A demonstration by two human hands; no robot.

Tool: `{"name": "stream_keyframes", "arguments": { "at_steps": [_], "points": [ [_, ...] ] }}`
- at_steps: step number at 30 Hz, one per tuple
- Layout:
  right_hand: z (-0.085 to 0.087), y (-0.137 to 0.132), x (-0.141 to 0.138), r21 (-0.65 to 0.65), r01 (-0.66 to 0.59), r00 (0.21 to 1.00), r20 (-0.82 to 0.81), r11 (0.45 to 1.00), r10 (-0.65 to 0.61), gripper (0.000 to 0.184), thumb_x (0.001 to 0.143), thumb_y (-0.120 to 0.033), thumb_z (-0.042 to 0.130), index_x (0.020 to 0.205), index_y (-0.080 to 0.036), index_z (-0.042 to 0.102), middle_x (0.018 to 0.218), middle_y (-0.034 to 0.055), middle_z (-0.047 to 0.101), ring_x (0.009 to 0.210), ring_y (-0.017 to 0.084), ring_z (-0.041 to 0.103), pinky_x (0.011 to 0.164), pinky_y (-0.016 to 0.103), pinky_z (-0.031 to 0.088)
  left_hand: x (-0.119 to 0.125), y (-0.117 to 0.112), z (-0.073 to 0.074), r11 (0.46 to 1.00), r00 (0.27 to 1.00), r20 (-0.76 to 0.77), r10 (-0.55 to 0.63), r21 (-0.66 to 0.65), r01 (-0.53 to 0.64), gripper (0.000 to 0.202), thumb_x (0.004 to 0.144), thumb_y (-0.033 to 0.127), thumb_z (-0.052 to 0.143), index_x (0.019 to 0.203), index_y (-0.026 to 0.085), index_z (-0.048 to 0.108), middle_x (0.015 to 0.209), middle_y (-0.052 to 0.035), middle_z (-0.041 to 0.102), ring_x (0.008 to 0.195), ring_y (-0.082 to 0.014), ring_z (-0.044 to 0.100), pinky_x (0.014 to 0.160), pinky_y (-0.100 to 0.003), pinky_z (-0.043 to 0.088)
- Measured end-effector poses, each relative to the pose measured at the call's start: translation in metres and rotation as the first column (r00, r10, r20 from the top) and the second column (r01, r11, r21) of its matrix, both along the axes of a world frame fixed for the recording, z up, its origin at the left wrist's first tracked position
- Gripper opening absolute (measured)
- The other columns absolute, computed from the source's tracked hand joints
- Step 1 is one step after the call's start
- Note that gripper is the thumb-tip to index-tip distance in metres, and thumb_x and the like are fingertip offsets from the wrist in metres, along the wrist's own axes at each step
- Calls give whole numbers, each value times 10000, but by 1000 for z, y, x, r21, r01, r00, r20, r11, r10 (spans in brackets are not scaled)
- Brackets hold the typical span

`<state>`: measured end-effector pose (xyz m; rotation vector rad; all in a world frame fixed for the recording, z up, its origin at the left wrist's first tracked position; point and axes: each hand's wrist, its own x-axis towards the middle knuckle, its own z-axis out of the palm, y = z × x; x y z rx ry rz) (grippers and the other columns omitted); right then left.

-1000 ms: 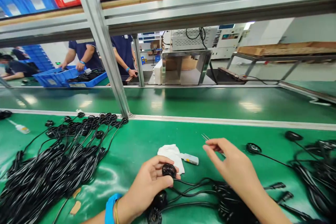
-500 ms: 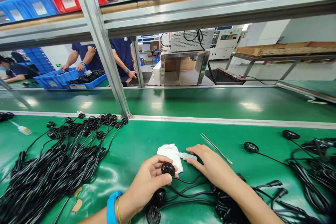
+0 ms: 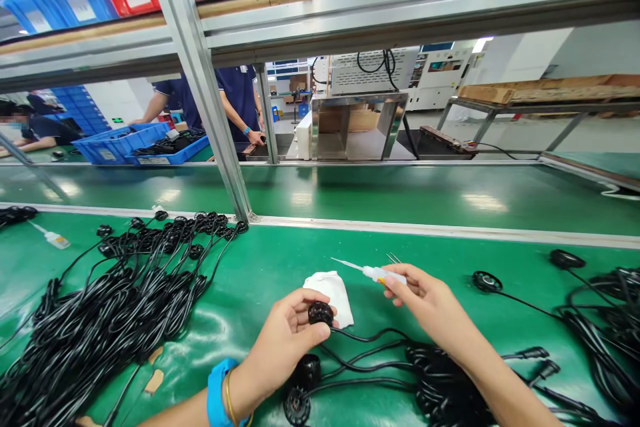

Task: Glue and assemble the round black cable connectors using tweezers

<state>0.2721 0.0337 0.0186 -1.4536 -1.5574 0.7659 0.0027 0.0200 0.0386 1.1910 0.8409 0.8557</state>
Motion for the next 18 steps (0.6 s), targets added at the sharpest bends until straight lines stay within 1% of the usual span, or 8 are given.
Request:
{"name": "stream_keyframes", "arguments": {
  "at_steps": [3,5,6,10,15,18],
  "points": [
    [8,-3,-3,-19,75,994,-79,997,-76,587,854,-688,576,1021,-145,725,886,120,729,725,231,680,609,301,581,-2,2,1,992,989,-133,69,112,-55,292,798,203,726,1074,172,636,1073,-91,731,1018,-237,681,950,-359,484],
    [8,-4,-7,-40,99,989,-109,994,-103,582,814,-691,619,1008,-156,741,883,111,734,705,231,674,612,307,588,-3,3,2,985,979,-179,100,160,-71,269,799,188,714,1059,176,646,1088,-86,727,1034,-233,669,963,-353,475],
    [8,-5,-9,-51,106,986,-120,993,-112,578,800,-688,633,1005,-159,745,884,107,736,693,229,670,614,311,591,-3,3,2,984,977,-187,101,163,-71,264,799,186,711,1054,177,647,1084,-83,727,1035,-230,666,965,-349,473],
    [2,-7,-13,-90,121,981,-139,989,-133,555,774,-651,666,1038,-169,744,960,93,739,707,223,666,645,313,591,-5,5,1,997,983,-179,46,76,-33,264,791,202,715,1041,172,636,1034,-75,723,960,-208,668,888,-324,488],
    [1,-9,-13,-104,146,979,-125,984,-158,556,758,-651,677,1045,-178,742,964,76,736,686,206,651,702,314,573,-7,8,2,996,986,-157,-50,-86,36,307,745,213,745,1021,162,621,988,-74,706,890,-209,685,812,-319,484],
    [2,-10,-14,-105,154,978,-127,983,-166,573,743,-672,683,1037,-183,742,984,76,730,712,206,654,752,316,578,-6,10,2,989,991,-126,-47,-143,29,333,715,220,774,1006,156,626,1016,-81,697,873,-207,692,810,-319,483]
  ]
}}
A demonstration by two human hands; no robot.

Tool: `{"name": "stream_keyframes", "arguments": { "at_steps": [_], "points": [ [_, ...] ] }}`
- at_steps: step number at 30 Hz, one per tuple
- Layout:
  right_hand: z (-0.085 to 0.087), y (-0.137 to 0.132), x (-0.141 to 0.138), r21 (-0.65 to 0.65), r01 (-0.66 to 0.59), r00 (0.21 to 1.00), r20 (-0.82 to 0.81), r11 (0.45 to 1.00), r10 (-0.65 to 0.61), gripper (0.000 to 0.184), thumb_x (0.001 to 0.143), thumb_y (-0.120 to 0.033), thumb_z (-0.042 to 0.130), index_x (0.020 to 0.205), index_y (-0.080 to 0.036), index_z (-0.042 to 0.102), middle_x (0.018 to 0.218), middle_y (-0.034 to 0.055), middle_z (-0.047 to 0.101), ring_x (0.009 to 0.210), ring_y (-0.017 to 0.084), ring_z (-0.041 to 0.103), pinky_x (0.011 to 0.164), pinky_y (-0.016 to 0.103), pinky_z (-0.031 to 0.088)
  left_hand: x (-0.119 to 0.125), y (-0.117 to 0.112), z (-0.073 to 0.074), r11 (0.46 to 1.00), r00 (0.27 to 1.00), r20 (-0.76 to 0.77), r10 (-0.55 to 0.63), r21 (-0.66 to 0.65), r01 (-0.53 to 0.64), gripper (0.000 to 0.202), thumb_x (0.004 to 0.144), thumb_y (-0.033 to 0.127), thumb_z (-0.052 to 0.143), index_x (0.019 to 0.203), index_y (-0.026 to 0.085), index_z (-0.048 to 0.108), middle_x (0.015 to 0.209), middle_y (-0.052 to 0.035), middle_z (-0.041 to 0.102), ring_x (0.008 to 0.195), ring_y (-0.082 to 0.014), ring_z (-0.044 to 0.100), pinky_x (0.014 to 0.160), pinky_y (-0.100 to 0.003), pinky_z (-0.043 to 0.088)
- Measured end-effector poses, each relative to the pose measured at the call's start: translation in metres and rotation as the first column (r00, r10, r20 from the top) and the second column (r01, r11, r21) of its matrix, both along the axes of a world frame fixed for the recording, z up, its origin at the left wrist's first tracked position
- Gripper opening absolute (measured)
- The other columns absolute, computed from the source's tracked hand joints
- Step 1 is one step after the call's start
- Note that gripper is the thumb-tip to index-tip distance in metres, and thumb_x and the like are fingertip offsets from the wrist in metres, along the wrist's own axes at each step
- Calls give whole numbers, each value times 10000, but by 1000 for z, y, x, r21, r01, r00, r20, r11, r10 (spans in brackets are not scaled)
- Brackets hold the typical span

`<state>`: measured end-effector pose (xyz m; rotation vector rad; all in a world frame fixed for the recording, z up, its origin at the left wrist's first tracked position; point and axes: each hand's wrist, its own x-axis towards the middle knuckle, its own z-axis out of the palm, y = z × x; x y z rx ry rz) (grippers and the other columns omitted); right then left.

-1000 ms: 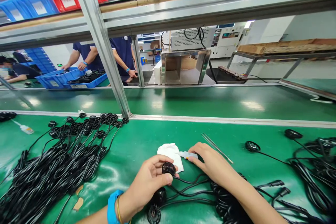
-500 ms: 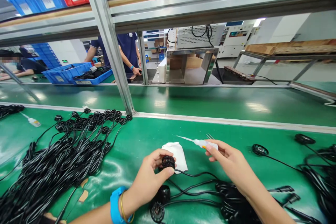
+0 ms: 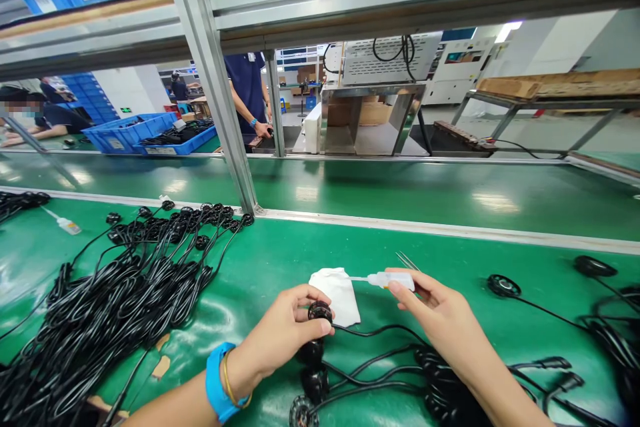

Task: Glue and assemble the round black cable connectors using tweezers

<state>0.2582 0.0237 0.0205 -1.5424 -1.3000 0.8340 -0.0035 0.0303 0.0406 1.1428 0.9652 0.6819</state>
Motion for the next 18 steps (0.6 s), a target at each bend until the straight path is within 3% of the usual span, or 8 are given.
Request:
{"name": "stream_keyframes", "arguments": {
  "at_steps": [7,10,18],
  "points": [
    [6,-7,-7,95,13,1000,11,995,-14,470,781,-627,687,987,-207,738,971,63,715,782,204,672,729,251,584,7,-2,-14,977,971,137,197,51,-205,317,739,209,769,1020,164,628,1051,-94,709,1008,-222,659,951,-355,468],
    [12,-11,-8,159,15,1000,15,987,-18,408,801,-586,691,949,-209,734,916,54,712,705,185,664,693,235,587,9,-3,-17,971,960,163,229,33,-238,310,744,183,761,1019,171,619,1051,-91,714,1014,-219,658,942,-349,472],
    [20,-23,-10,305,-84,988,152,949,38,190,883,-443,667,930,-267,721,965,11,675,768,156,649,700,190,558,13,-5,-14,964,938,226,263,-30,-263,302,739,178,778,993,169,615,1044,-82,691,984,-205,667,914,-328,480]
  ]
}}
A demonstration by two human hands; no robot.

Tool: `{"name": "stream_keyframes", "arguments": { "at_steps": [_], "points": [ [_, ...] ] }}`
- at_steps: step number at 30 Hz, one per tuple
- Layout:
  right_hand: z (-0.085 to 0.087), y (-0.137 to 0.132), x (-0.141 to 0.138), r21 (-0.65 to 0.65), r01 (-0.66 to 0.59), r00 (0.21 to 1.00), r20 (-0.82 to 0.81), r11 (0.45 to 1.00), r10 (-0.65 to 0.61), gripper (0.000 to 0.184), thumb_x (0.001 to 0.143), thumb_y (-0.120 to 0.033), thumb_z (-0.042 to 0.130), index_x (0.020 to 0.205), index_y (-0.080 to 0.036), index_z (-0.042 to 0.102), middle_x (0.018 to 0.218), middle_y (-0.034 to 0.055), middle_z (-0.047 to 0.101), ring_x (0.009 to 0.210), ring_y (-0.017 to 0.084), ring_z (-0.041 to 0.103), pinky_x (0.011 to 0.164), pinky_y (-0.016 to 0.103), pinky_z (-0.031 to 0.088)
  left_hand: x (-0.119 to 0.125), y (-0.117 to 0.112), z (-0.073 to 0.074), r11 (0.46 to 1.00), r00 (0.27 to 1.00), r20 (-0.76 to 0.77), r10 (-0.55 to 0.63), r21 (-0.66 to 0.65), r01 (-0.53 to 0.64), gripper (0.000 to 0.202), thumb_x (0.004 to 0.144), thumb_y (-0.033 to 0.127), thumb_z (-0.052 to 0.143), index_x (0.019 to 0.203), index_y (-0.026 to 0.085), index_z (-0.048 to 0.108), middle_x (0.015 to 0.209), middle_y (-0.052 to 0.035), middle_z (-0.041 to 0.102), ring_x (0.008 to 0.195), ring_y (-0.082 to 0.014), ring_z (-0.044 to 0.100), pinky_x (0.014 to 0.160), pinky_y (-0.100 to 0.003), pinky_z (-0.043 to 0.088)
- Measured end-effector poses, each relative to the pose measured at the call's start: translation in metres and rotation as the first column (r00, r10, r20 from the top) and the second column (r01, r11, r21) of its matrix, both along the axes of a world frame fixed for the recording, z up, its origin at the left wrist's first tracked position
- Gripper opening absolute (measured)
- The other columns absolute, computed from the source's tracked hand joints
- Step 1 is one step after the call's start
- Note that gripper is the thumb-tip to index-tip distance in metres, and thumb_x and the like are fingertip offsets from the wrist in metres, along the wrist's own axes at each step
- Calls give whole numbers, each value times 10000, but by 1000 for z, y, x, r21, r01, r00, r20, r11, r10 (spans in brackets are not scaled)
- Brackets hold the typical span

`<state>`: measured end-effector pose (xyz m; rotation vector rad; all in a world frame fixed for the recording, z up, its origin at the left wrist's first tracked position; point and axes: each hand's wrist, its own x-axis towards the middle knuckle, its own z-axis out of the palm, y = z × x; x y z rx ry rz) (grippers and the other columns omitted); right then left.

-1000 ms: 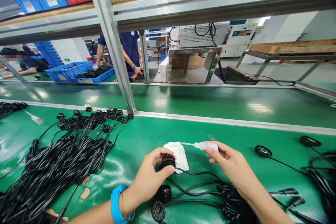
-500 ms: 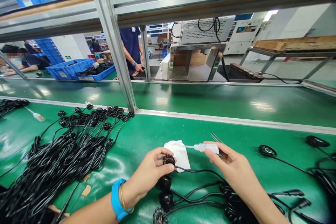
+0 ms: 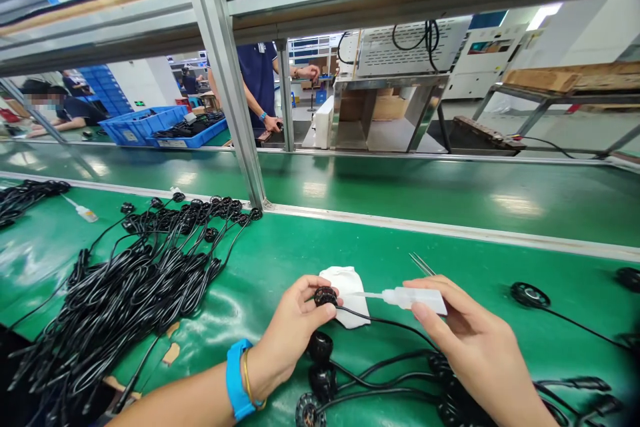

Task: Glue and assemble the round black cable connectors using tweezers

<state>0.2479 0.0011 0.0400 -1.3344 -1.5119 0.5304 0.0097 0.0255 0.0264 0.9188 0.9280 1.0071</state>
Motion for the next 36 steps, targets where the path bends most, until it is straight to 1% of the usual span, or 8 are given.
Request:
{"name": "stream_keyframes", "arguments": {
  "at_steps": [4,8,19,25,29,32,34,36],
  "points": [
    [0,-1,-4,101,-65,995,76,993,57,126,895,-376,667,936,-264,709,947,8,667,779,154,654,705,200,532,0,0,0,1000,1000,22,-1,-9,1,305,736,163,782,996,170,622,1038,-76,689,979,-198,664,913,-319,477],
    [-4,-1,-4,136,-109,987,132,985,91,96,919,-334,653,980,-267,682,975,7,648,809,157,644,724,222,515,-1,1,0,1000,999,36,-7,-12,8,315,728,154,788,998,172,626,1057,-80,692,985,-196,659,923,-319,471],
    [6,-8,-9,269,-199,943,315,942,109,145,912,-244,633,1055,-267,646,956,45,639,832,213,630,706,315,514,-2,1,-1,1000,999,26,-29,-12,29,317,727,191,802,995,177,632,1059,-74,697,999,-202,641,949,-339,458],
    [9,-11,-12,311,-227,933,341,923,114,179,914,-207,625,1087,-254,617,948,50,626,818,193,614,663,292,498,-2,1,-2,1000,1000,-2,-28,-11,28,315,740,188,787,1008,175,623,1057,-69,698,995,-194,640,949,-338,456],
    [9,-12,-10,285,-185,947,307,940,93,128,907,-265,636,1033,-280,648,939,26,652,817,191,634,687,282,513,-2,1,-2,999,999,-4,-32,-11,32,323,742,196,790,1015,174,619,1069,-71,692,1010,-193,634,946,-334,463],
    [10,-9,-4,209,6,976,212,978,-51,113,885,-381,645,928,-288,693,927,10,689,790,199,661,707,280,538,-3,-1,-1,999,1000,-5,-23,-45,23,349,729,251,811,1010,173,619,1061,-79,680,1021,-212,628,914,-348,491],
    [8,-3,1,65,149,983,100,987,-155,226,845,-484,656,895,-272,717,886,19,715,740,213,678,693,288,565,-3,-1,-1,997,1000,-8,-19,-80,19,377,714,293,826,1006,173,619,1047,-78,671,996,-217,638,891,-357,509],
    [4,5,7,-128,189,981,-18,974,-192,369,784,-577,672,912,-237,734,851,47,733,711,235,693,673,304,589,-3,-2,0,995,999,-15,-28,-101,27,394,709,315,830,1008,172,618,1038,-74,662,953,-210,653,875,-359,518]
  ]
}}
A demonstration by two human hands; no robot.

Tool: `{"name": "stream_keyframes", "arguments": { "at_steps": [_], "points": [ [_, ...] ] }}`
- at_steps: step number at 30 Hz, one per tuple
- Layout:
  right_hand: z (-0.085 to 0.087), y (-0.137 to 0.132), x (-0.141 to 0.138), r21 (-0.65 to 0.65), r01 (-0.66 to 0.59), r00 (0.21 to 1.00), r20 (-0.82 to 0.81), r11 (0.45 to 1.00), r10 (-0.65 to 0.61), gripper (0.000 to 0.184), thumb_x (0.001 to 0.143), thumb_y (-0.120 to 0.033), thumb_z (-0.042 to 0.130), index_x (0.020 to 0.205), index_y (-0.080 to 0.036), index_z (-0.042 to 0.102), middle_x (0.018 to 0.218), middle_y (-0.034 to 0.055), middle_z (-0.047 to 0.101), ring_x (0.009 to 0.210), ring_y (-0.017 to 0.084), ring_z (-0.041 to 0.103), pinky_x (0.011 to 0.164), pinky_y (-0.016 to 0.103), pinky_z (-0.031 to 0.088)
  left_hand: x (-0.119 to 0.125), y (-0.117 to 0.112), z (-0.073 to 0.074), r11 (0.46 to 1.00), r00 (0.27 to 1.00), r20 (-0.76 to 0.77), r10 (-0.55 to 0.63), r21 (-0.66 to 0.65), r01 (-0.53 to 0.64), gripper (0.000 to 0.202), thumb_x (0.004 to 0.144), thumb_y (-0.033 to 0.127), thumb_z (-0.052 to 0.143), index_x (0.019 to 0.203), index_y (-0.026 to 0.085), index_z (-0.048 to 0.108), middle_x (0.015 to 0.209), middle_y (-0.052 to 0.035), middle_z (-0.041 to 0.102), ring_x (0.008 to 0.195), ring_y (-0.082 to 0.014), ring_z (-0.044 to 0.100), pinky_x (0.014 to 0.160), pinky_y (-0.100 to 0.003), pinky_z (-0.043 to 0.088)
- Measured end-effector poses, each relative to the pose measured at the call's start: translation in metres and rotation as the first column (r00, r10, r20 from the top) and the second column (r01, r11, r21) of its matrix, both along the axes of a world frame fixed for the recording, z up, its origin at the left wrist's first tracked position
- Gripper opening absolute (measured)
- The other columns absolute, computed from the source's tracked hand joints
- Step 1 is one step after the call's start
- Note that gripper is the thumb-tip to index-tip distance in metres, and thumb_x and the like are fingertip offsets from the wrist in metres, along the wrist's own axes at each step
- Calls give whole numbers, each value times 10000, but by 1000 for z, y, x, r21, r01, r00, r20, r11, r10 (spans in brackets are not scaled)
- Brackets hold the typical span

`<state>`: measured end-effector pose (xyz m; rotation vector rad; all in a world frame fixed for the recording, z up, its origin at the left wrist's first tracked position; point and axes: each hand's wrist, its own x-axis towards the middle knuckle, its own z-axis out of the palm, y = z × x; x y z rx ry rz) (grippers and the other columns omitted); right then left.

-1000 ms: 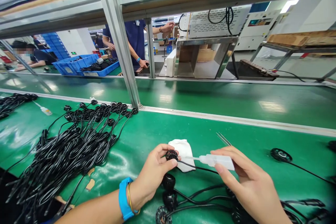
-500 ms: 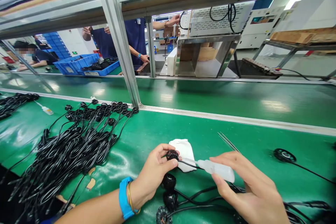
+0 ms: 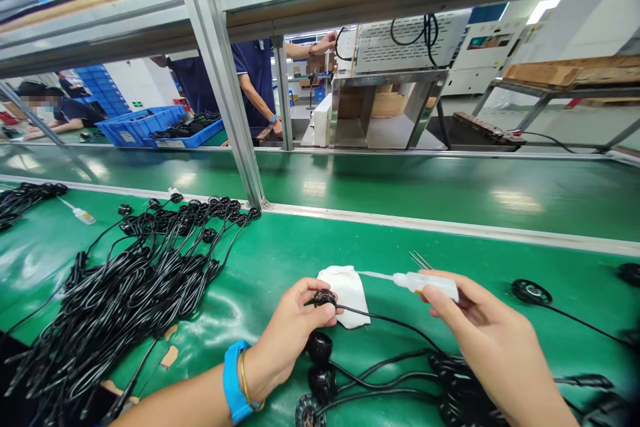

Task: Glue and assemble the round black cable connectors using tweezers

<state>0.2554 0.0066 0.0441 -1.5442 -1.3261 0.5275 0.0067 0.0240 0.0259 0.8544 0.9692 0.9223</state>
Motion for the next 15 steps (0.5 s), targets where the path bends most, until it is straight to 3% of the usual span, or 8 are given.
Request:
{"name": "stream_keyframes", "arguments": {
  "at_steps": [3,6,10,12,15],
  "points": [
    [-11,14,7,-168,-83,986,-156,982,57,552,709,-663,702,975,-180,738,912,97,747,801,279,711,722,339,605,0,0,0,1000,1000,-17,-21,3,21,393,722,322,820,1018,167,614,1032,-72,650,924,-199,660,843,-343,523],
    [-24,22,9,-234,-239,965,-166,942,203,568,737,-663,699,1014,-168,734,1009,108,741,920,294,704,815,362,591,0,0,1,1000,999,-37,-24,12,25,394,722,322,814,1020,166,609,1023,-69,647,916,-195,658,810,-325,522],
    [-36,25,7,-288,-326,925,99,901,366,464,878,-607,559,1040,-207,729,910,57,745,814,242,706,717,322,587,0,0,2,999,997,-65,-42,10,42,371,730,289,789,1020,158,598,1026,-79,654,936,-217,682,781,-305,502],
    [-41,27,6,-281,-280,907,236,918,349,399,890,-561,545,1017,-232,732,863,44,733,760,243,691,680,345,575,0,0,3,999,996,-75,-51,10,52,362,731,260,772,1026,154,592,1032,-85,656,946,-226,690,773,-298,492],
    [-48,31,5,-222,-224,889,354,949,292,330,858,-514,588,958,-238,740,914,68,714,834,292,666,759,434,548,0,0,4,998,995,-84,-61,23,63,361,729,238,761,1033,151,588,1014,-81,658,918,-214,685,771,-297,487]
  ]
}}
